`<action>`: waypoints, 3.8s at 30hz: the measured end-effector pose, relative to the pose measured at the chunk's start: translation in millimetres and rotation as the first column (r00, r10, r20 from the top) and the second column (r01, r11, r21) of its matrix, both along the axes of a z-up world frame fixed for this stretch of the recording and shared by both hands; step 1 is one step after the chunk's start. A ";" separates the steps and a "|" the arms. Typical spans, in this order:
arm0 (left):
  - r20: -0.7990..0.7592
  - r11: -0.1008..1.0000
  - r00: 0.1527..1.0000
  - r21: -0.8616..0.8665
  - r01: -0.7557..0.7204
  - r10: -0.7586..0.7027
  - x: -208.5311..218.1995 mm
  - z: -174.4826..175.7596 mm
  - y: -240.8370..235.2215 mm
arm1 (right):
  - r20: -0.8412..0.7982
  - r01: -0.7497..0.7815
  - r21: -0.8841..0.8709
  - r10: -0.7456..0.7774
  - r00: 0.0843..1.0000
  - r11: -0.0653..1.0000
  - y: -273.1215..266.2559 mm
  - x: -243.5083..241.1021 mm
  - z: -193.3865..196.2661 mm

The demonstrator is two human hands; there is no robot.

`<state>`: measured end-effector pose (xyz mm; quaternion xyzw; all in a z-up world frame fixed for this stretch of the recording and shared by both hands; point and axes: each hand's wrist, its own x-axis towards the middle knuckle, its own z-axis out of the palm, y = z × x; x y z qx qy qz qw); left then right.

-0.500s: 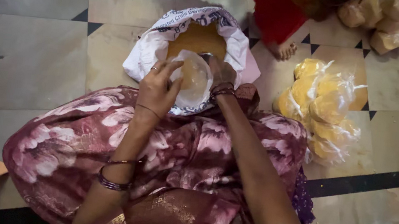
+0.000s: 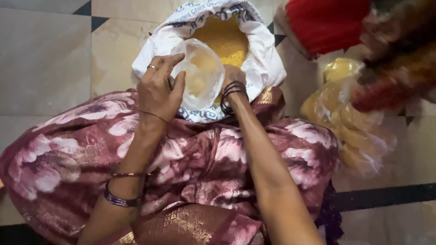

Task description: The person scoops yellow grains from a large white sack into a small plastic bag using a metal cup. They then tie the filled bag and place it on a pile of similar packages. The process is repeated multiple times.

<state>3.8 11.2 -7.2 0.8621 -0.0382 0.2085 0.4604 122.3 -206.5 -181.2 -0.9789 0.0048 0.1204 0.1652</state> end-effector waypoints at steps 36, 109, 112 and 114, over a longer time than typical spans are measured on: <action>0.027 0.996 0.996 0.024 0.087 -0.088 -1.2 -18.0 -1.7 | 0.325 -0.091 0.213 0.017 0.946 0.973 -29.1 -76.5 93.1; 0.008 0.995 0.995 0.008 0.101 -0.101 10.2 -30.3 7.7 | 0.287 0.128 0.047 -0.136 0.948 0.991 -13.7 -1.1 -24.9; 0.024 0.994 0.994 0.011 0.105 -0.106 11.4 -35.4 7.4 | 0.231 0.186 0.147 -0.217 0.949 0.972 -11.6 -11.0 -13.3; 0.023 0.995 0.994 0.012 0.103 -0.103 12.1 -37.6 6.2 | 0.234 0.181 0.161 -0.216 0.948 0.970 -9.1 -18.5 0.7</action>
